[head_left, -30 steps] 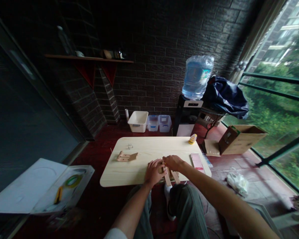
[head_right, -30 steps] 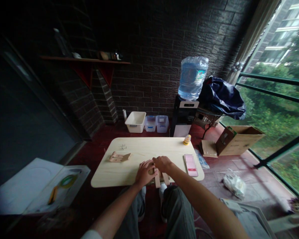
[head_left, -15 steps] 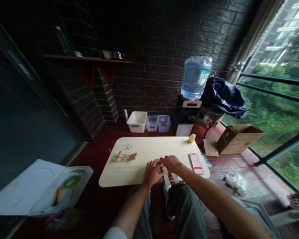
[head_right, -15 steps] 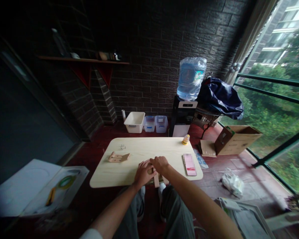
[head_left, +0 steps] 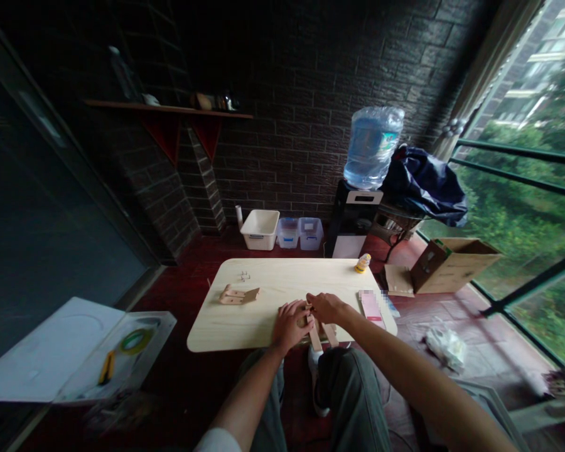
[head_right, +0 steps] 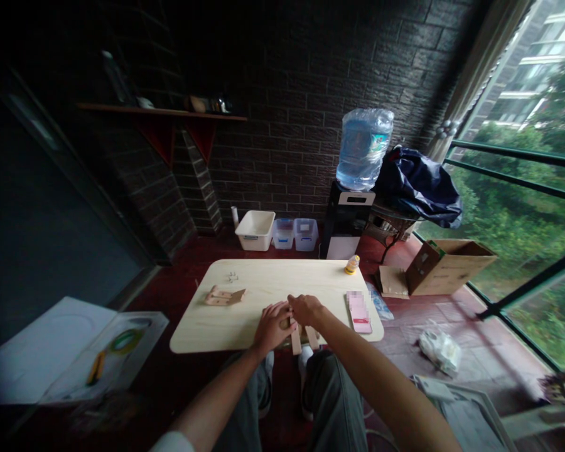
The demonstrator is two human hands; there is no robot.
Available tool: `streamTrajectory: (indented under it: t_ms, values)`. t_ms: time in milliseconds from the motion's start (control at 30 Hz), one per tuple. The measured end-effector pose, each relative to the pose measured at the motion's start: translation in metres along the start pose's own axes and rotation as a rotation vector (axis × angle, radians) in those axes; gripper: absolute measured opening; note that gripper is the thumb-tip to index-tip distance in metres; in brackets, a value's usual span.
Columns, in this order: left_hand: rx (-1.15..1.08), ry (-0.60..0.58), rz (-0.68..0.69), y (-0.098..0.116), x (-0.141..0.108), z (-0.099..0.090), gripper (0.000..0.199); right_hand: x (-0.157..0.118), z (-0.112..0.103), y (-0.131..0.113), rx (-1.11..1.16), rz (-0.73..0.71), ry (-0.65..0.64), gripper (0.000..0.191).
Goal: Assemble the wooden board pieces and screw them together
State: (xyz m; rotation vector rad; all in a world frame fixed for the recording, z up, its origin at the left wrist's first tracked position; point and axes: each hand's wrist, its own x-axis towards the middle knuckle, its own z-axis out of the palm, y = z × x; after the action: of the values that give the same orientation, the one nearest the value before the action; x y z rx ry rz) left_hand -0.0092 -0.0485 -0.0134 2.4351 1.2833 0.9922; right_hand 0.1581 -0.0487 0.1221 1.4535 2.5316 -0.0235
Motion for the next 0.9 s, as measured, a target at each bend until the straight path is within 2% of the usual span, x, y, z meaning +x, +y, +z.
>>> streamTrajectory:
  t_ms: [133, 233, 467, 700, 900]
  values:
    - [0.004, 0.000, -0.005, -0.002, -0.001, 0.001, 0.028, -0.002, -0.011, 0.003, -0.002, -0.003, -0.086, 0.035]
    - [0.002, -0.013, -0.020, -0.005, -0.001, 0.003, 0.029, 0.000, -0.008, 0.002, 0.017, -0.005, -0.081, 0.032]
    - [-0.005, -0.005, -0.031, -0.005, 0.000, 0.003, 0.031, 0.004, 0.006, 0.002, 0.053, 0.113, -0.052, 0.030]
    - [-0.005, 0.002, -0.018, -0.001, 0.000, 0.000, 0.030, -0.004, -0.002, 0.002, 0.032, 0.051, -0.069, 0.037]
    - [-0.001, -0.017, -0.014, -0.003, 0.000, 0.001, 0.030, -0.003, 0.009, -0.002, -0.008, 0.051, -0.043, 0.032]
